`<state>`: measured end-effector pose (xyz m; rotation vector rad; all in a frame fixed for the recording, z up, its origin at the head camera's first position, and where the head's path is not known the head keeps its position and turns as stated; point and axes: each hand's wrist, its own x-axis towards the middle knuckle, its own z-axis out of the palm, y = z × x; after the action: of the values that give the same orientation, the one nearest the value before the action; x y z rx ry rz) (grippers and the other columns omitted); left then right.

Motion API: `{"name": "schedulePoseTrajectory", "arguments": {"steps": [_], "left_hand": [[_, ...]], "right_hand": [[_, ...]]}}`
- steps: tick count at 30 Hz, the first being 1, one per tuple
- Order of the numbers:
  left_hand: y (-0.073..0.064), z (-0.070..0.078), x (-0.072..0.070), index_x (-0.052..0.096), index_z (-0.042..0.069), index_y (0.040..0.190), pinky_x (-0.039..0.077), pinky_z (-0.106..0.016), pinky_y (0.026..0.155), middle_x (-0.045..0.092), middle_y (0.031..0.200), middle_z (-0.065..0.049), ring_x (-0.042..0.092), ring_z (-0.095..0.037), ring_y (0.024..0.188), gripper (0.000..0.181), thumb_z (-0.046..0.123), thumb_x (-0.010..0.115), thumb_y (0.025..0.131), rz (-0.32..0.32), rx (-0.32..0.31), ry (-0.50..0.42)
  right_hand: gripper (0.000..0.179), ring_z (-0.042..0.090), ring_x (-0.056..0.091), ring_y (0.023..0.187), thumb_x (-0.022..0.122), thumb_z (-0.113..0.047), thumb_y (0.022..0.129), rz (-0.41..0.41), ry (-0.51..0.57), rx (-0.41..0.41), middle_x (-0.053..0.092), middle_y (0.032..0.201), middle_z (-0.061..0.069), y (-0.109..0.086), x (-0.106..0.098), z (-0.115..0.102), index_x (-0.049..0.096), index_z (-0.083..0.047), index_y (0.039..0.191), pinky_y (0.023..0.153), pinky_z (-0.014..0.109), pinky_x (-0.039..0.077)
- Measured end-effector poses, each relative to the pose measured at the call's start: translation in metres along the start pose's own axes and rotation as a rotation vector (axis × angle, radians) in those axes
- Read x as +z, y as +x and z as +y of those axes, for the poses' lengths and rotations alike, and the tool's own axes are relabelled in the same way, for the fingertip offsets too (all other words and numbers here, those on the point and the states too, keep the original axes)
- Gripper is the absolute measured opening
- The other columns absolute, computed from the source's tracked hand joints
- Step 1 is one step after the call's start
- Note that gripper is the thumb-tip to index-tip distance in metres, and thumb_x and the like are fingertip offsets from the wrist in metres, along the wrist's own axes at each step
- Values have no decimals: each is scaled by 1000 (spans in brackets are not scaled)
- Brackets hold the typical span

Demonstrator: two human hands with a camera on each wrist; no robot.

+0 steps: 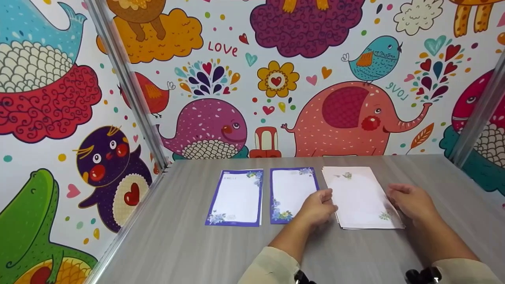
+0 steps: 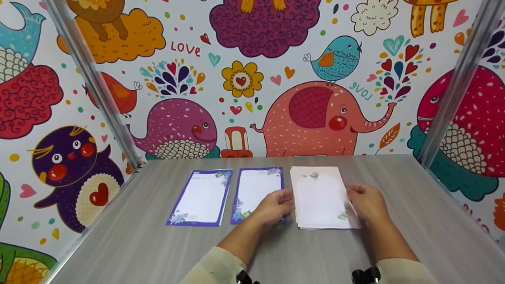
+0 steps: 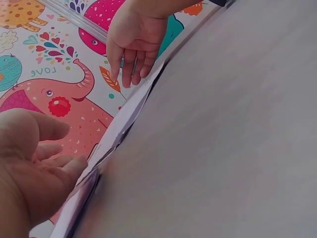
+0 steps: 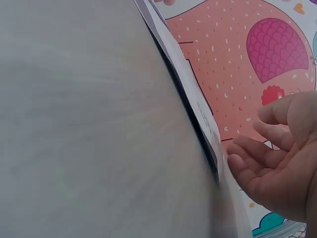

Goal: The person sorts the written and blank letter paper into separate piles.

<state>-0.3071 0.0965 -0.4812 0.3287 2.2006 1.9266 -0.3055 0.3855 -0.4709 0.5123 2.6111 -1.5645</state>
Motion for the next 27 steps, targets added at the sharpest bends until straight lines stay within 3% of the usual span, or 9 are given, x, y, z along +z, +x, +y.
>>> {"name": "schedulePoseTrajectory", "arguments": {"steps": [5, 10, 13, 19, 27], "left_hand": [[5, -4, -26, 57, -7, 148, 52, -41, 118, 64, 148, -25, 65, -35, 138, 54, 0, 67, 95, 41, 79, 56], [8, -9, -65, 53, -9, 150, 53, -42, 117, 63, 148, -27, 64, -39, 139, 55, -1, 65, 97, 100, 95, 54], [6, -10, -88, 52, -7, 152, 51, -44, 119, 62, 151, -25, 61, -39, 142, 55, 1, 64, 99, 131, 63, 49], [1, -9, -125, 50, 4, 158, 46, -47, 123, 60, 157, -14, 56, -32, 149, 54, 11, 63, 106, 175, -72, 57], [0, -10, -149, 48, 1, 158, 42, -49, 126, 56, 160, -19, 52, -36, 151, 55, 11, 61, 106, 236, -77, 79]], "right_hand": [[68, 39, 54, 141, 54, -52, 109, 13, 23, -40, 48, 162, 22, -5, 13, -14, 45, -9, 161, 116, 47, 53], [69, 43, 56, 141, 56, -51, 109, -89, -13, -138, 52, 160, 24, -10, 29, -33, 47, -7, 161, 114, 51, 53], [66, 43, 58, 141, 57, -47, 109, -140, -42, -204, 55, 158, 25, -12, 39, -43, 48, -5, 159, 115, 56, 52], [63, 41, 60, 140, 59, -42, 109, -177, -25, -266, 58, 156, 24, -11, 69, -64, 49, -5, 158, 117, 54, 52], [62, 40, 60, 141, 64, -39, 106, -212, 22, -280, 57, 157, 21, -11, 108, -86, 51, -7, 158, 119, 56, 50]]}}
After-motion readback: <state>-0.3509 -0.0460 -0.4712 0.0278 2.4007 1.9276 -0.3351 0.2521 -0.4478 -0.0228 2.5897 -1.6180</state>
